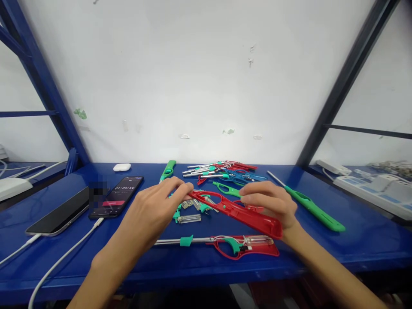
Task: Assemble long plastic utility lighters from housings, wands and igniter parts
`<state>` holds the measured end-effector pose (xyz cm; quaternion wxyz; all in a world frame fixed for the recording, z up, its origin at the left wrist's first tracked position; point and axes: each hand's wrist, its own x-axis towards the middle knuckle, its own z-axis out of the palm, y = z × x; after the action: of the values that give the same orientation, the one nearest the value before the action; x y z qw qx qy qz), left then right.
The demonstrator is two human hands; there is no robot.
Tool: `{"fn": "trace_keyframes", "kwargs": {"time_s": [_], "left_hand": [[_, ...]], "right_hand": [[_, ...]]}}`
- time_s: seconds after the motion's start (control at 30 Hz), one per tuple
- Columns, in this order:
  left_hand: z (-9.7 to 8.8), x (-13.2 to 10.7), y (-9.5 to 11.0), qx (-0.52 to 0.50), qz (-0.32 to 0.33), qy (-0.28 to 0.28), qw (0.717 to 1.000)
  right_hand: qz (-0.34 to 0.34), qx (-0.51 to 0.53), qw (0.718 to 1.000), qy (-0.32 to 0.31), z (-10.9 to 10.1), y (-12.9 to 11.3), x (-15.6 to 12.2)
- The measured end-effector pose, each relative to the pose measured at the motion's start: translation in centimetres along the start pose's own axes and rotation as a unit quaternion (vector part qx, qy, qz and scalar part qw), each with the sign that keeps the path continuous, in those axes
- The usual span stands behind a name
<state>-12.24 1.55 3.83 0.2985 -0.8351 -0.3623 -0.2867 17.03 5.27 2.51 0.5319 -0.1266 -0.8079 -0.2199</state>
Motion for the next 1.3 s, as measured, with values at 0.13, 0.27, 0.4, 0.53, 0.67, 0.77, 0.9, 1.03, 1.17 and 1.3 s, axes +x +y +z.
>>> {"fn": "trace_keyframes", "kwargs": {"time_s": [0.13, 0.27, 0.4, 0.53, 0.67, 0.77, 0.9, 1.03, 1.17, 1.3], "left_hand": [[-0.5, -0.1, 0.5, 0.005, -0.006, -0.003, 1.0], [-0.8, -0.1, 1.2, -0.019, 0.009, 0.01, 1.0], [-0.7, 0.2, 2.3, -0.066, -0.001, 0.045, 0.997], [-0.2, 0.6, 3.3, -0.136, -0.016, 0.05, 0.989], [0.5, 0.8, 3.7, -0.17, -0.012, 0.034, 0.985], [0.9, 0.6, 3.7, -0.193, -0.005, -0.007, 0.981], [0.9, 0.5, 3.9, -0.219, -0.01, -0.105, 0.97], [0.8, 0.5, 4.5, -0.238, -0.031, -0.233, 0.942], [0.8, 0.4, 5.1, -0.254, -0.042, -0.292, 0.921], [1.1, 0.2, 5.3, -0.265, -0.051, -0.3, 0.915]], "right_hand": [[0.042, -0.033, 0.998, 0.037, -2.0, -1.5, -2.7], [0.083, -0.147, 0.986, 0.011, -4.1, -2.3, -5.9], [0.181, -0.077, 0.979, 0.059, -4.5, -3.0, -6.2], [0.315, -0.007, 0.941, 0.122, -4.8, -3.7, -4.7], [0.373, -0.026, 0.926, -0.053, -6.7, -3.9, -4.1], [0.383, -0.016, 0.916, -0.116, -7.9, -4.0, -4.5], [0.374, -0.011, 0.913, -0.159, -8.2, -4.3, -5.4], [0.358, -0.008, 0.908, -0.219, -8.0, -4.3, -6.5], [0.361, 0.015, 0.891, -0.273, -8.0, -4.2, -7.7], [0.395, 0.023, 0.877, -0.273, -7.8, -4.4, -8.3]]}}
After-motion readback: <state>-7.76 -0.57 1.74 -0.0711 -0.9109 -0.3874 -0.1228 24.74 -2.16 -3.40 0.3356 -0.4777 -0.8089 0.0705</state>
